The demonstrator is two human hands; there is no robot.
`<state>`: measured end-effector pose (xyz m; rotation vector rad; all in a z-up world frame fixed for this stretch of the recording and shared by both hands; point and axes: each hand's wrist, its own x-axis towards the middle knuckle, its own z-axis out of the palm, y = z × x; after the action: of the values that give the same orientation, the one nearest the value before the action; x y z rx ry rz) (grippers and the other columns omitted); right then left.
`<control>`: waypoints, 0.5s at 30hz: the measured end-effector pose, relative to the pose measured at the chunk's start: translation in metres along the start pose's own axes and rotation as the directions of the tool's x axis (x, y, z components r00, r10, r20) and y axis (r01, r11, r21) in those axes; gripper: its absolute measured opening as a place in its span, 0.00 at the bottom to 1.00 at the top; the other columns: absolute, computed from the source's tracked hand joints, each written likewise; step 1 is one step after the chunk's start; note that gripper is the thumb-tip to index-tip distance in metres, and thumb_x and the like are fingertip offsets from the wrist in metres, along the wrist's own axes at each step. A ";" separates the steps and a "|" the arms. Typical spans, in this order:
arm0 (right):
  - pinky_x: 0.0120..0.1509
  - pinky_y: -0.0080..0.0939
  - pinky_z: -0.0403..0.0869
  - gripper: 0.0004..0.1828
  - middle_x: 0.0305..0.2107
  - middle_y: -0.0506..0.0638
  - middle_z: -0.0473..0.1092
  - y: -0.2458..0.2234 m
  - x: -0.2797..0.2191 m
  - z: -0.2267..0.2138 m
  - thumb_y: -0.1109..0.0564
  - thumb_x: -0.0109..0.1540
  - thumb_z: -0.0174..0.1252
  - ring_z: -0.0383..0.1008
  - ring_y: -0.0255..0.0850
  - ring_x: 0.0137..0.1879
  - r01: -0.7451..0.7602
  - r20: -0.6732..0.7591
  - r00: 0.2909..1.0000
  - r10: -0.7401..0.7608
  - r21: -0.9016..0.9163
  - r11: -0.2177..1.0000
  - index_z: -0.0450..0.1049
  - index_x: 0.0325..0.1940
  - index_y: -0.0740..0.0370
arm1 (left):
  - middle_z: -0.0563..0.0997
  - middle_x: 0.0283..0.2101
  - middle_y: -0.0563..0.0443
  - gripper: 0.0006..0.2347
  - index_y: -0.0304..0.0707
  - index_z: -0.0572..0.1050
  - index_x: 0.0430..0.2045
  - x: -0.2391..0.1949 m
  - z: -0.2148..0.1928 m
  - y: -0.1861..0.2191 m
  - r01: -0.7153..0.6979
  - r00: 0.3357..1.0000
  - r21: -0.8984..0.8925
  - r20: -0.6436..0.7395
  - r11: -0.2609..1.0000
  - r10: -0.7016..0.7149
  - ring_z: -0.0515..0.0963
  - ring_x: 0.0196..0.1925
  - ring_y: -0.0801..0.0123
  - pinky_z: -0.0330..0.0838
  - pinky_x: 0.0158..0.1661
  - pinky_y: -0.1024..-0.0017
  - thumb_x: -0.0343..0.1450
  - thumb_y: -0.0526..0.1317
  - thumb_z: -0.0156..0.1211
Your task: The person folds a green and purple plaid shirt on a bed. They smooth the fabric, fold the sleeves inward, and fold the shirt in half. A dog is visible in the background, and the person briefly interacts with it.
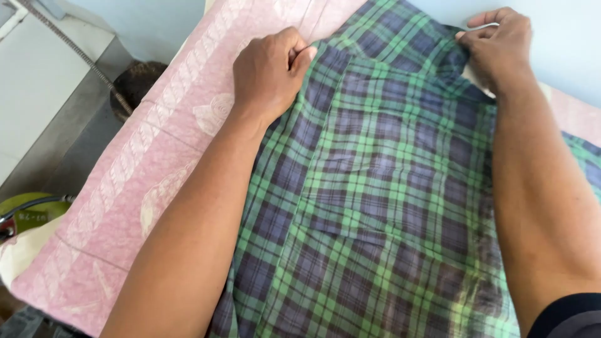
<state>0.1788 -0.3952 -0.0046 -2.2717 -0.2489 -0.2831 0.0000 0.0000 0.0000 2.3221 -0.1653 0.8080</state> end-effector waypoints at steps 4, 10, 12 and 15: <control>0.50 0.47 0.77 0.07 0.35 0.50 0.79 0.016 -0.006 0.012 0.57 0.61 0.71 0.84 0.44 0.41 0.040 -0.189 0.982 -0.021 0.100 0.994 0.78 0.39 0.57 | 0.79 0.18 0.57 0.10 0.43 0.77 0.24 -0.002 0.000 0.003 0.057 0.996 0.029 0.069 0.998 -0.059 0.77 0.19 0.68 0.67 0.23 0.64 0.74 0.45 0.65; 0.45 0.53 0.73 0.11 0.28 0.54 0.78 -0.033 -0.001 0.012 0.67 0.59 0.60 0.77 0.52 0.35 0.269 -0.040 0.888 -0.459 -0.764 0.586 0.84 0.33 0.53 | 0.79 0.17 0.56 0.12 0.44 0.78 0.23 0.001 0.000 0.005 0.091 0.991 0.044 0.093 0.995 -0.094 0.77 0.18 0.68 0.67 0.22 0.64 0.74 0.48 0.65; 0.39 0.48 0.72 0.12 0.35 0.54 0.79 -0.067 0.003 0.024 0.67 0.61 0.59 0.77 0.48 0.35 0.575 0.118 0.687 -0.717 -0.692 0.437 0.84 0.43 0.56 | 0.79 0.16 0.56 0.12 0.45 0.79 0.22 0.001 -0.001 0.004 0.106 0.989 0.049 0.095 0.993 -0.110 0.76 0.17 0.68 0.66 0.21 0.64 0.73 0.49 0.65; 0.40 0.51 0.72 0.07 0.34 0.60 0.77 -0.101 0.016 0.057 0.59 0.66 0.66 0.77 0.54 0.38 0.778 0.352 0.580 -0.735 -0.507 0.371 0.82 0.47 0.63 | 0.79 0.16 0.56 0.12 0.44 0.80 0.23 0.000 0.000 0.004 0.060 0.996 0.048 0.065 0.997 -0.063 0.77 0.17 0.68 0.66 0.21 0.65 0.74 0.48 0.64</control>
<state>0.1742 -0.2845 0.0353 -2.6449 -1.4877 -0.8892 -0.0017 -0.0031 0.0023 2.3864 -0.1048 0.7114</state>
